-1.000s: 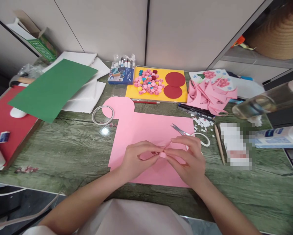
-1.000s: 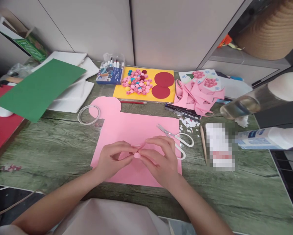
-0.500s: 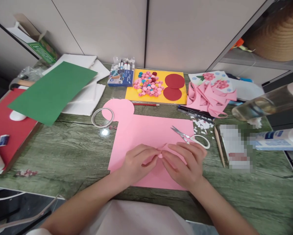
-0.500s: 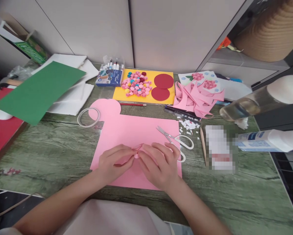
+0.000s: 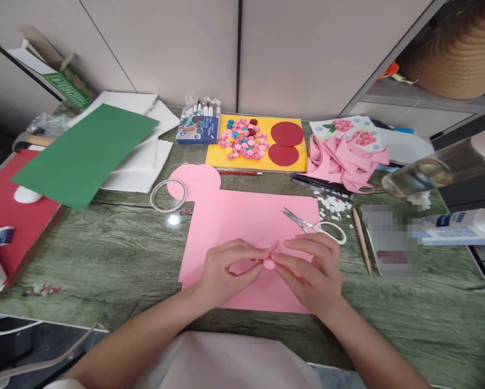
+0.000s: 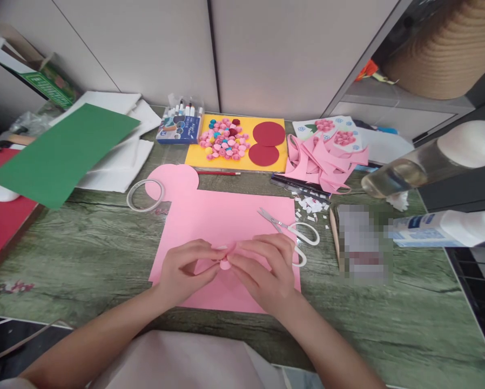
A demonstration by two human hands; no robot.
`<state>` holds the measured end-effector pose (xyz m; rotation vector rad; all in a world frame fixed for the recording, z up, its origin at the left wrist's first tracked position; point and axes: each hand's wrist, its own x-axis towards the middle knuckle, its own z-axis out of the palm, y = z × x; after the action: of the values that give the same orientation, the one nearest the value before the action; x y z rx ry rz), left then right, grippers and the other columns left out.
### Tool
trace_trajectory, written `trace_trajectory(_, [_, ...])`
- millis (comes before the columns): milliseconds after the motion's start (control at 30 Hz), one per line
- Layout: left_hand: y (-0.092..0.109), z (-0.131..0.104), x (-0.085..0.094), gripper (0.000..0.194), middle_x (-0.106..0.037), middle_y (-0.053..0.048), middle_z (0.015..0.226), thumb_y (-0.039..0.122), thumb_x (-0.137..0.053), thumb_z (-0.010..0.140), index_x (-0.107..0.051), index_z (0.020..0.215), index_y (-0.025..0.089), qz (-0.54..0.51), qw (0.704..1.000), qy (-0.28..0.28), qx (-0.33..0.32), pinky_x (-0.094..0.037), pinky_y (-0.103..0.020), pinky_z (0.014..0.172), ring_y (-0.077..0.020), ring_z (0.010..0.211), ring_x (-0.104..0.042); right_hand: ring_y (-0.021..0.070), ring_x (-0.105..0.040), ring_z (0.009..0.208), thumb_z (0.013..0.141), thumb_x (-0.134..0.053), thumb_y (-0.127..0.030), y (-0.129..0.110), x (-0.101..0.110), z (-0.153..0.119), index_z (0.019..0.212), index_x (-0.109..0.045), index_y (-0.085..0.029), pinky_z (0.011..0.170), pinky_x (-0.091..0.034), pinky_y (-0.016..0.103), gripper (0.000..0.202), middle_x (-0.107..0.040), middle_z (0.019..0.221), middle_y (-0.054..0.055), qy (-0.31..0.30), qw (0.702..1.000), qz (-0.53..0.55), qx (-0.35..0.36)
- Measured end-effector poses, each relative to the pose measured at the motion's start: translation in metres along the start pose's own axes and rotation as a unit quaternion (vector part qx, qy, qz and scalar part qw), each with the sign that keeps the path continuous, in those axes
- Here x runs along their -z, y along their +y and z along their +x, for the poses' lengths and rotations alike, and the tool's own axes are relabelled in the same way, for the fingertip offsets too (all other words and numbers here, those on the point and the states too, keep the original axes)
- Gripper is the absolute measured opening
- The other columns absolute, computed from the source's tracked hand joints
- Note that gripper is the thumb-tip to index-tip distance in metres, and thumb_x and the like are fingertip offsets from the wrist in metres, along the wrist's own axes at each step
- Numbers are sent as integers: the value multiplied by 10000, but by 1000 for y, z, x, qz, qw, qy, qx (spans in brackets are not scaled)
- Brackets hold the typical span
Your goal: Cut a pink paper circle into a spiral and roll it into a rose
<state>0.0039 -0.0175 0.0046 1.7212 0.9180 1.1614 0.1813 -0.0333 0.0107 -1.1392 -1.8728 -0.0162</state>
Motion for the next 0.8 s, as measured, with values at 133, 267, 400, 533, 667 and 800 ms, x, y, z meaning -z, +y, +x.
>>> trace_trajectory(133, [1,0,1,279,-716,-52,795,46,-654,686,-680,927,185,10,999,5,-49,-541,-224,642,-115,690,-642,192,-547,859,709,-718,-184,0,1,-2,871,-661,-310,757,-467,376,213,-598,893,2,-8,1000,25,-11])
trace_trajectory(267, [5,0,2,296,-716,-54,791,41,-629,704,-673,956,189,32,997,5,-76,-549,-224,639,-119,691,-649,192,-543,856,697,-729,-191,-2,3,-1,872,-660,-319,740,-469,366,228,-601,885,0,-8,1000,15,-6])
trace_trajectory(400, [6,-2,0,291,-707,-46,766,32,-629,697,-670,943,181,31,996,14,-81,-543,-220,643,-112,679,-642,193,-536,846,692,-731,-180,-4,3,1,871,-657,-303,728,-463,360,230,-603,866,5,-2,1000,10,10])
trace_trajectory(533, [5,-3,-2,269,-707,-47,764,28,-637,685,-665,911,172,31,996,23,-79,-540,-221,633,-107,665,-636,184,-549,830,699,-711,-155,-6,0,2,838,-650,-269,734,-461,358,190,-611,871,9,3,1000,27,3])
trace_trajectory(667, [1,-2,-3,252,-718,-45,812,32,-633,690,-656,899,171,86,994,25,-69,-546,-210,652,-107,702,-651,195,-560,854,662,-720,-140,-5,-4,0,819,-647,-253,763,-435,374,207,-646,882,5,1,1000,-23,4])
trace_trajectory(800, [-5,-1,-1,236,-717,-34,850,48,-619,708,-644,905,176,164,982,20,-88,-551,-209,694,-106,750,-659,214,-562,879,652,-735,-209,-2,-7,-3,842,-651,-242,815,-395,412,211,-688,882,4,-19,994,-98,33])
